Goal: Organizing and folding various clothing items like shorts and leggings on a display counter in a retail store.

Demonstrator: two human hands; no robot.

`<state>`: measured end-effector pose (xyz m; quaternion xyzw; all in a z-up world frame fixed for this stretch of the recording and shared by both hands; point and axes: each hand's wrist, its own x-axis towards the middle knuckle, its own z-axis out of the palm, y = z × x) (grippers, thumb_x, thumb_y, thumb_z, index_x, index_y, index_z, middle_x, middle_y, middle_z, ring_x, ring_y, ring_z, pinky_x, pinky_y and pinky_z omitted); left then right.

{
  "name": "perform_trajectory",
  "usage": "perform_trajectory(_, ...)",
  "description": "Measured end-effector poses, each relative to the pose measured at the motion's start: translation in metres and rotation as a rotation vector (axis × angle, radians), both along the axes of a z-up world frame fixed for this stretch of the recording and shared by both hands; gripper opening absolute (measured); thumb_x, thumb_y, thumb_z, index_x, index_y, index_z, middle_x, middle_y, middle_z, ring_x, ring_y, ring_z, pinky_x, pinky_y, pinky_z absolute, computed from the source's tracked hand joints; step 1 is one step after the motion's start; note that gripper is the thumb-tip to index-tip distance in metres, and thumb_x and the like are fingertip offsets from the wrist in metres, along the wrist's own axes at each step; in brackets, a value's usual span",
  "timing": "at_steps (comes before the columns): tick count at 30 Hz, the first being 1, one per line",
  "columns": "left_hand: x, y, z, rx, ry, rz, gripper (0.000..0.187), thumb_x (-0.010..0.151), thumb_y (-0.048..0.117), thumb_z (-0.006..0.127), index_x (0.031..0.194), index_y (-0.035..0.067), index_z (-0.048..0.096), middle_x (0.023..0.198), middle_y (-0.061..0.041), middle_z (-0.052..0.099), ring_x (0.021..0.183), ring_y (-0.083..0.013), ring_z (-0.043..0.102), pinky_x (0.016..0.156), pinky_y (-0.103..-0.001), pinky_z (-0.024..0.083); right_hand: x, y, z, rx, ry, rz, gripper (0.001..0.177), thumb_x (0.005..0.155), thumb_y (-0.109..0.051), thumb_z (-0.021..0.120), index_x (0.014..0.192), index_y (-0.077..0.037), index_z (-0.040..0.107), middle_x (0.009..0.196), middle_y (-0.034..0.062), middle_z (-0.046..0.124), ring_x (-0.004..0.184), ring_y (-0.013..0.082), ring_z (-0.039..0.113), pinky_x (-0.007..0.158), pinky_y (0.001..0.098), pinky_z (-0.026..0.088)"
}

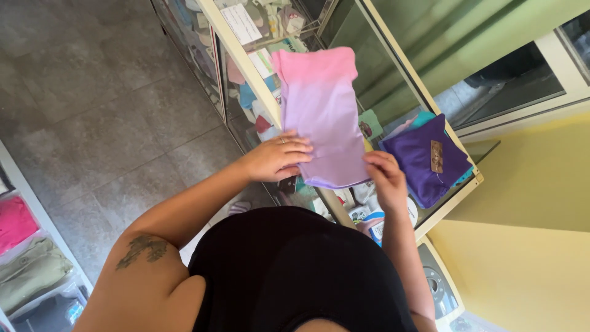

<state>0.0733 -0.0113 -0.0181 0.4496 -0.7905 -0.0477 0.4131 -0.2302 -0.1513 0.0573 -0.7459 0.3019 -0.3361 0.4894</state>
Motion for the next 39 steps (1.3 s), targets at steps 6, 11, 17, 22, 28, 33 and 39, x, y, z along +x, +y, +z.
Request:
perform_trajectory(6,-0.019,0.008,0.005,0.322,0.76,0.065,0.018,0.102,0.028,0.069,0.113,0.017,0.077,0.089,-0.001,0.077,0.088,-0.0159,0.071,0.081,-0.031,0.057,-0.013,-0.012,-0.018,0.017,-0.26,0.309,0.079,0.064,0.002,0.091,0.135,0.005,0.057,0.141,0.0201,0.051,0.135,0.028,0.051,0.114,0.0417,0.041)
perform_trajectory(11,-0.011,-0.005,0.041,0.392,1.044,0.143,0.017,0.105,0.026,0.066,0.112,0.014,0.076,0.079,0.002,0.072,0.078,-0.0061,0.06,0.078,-0.028,0.055,0.022,-0.028,-0.026,0.007,-0.187,0.221,0.019,0.088,0.008,0.078,0.104,0.003,0.068,0.102,0.0075,0.067,0.104,0.0153,0.061,0.1,0.0343,0.049)
perform_trajectory(17,0.036,-0.078,0.037,0.618,0.964,0.586,0.047,0.099,0.054,0.062,0.122,0.014,0.073,0.122,-0.015,0.073,0.123,-0.0342,0.065,0.106,-0.045,0.049,0.065,-0.086,-0.032,-0.004,0.277,-0.13,0.031,0.103,-0.033,0.077,0.115,-0.005,0.074,0.1,0.0131,0.073,0.096,0.0191,0.068,0.083,0.0366,0.055)
perform_trajectory(22,0.048,-0.088,0.017,0.875,1.265,0.466,0.048,0.085,0.01,0.067,0.132,0.007,0.063,0.112,-0.01,0.072,0.082,-0.0261,0.077,0.064,-0.04,0.067,0.088,-0.079,-0.017,0.006,0.44,-0.171,0.026,0.1,-0.036,0.072,0.112,-0.013,0.075,0.093,0.0076,0.075,0.094,0.0191,0.07,0.082,0.037,0.054)
perform_trajectory(28,0.048,-0.093,0.002,0.707,1.117,0.57,0.031,0.091,0.003,0.06,0.119,0.012,0.068,0.106,-0.009,0.075,0.083,-0.0263,0.076,0.057,-0.041,0.068,0.102,-0.104,-0.045,-0.094,0.656,-0.258,0.038,0.101,-0.051,0.066,0.126,-0.023,0.07,0.111,0.0097,0.076,0.114,0.0332,0.068,0.097,0.0475,0.053)
perform_trajectory(33,0.041,-0.064,0.04,0.487,0.589,0.704,0.045,0.083,0.006,0.071,0.127,0.013,0.063,0.12,-0.014,0.061,0.113,-0.043,0.064,0.096,-0.053,0.056,0.106,-0.077,-0.013,-0.387,0.602,-0.312,0.046,0.092,-0.043,0.076,0.128,-0.017,0.064,0.108,0.0115,0.071,0.105,0.0343,0.07,0.088,0.048,0.056)
perform_trajectory(39,0.037,-0.046,0.03,0.244,0.262,0.647,0.051,0.082,-0.001,0.074,0.127,0.022,0.067,0.13,-0.011,0.052,0.116,-0.0495,0.062,0.097,-0.054,0.056,0.114,-0.012,0.006,-0.372,0.292,-0.102,0.032,0.095,-0.019,0.077,0.123,-0.009,0.067,0.101,0.0126,0.069,0.074,0.0276,0.072,0.058,0.0343,0.058)
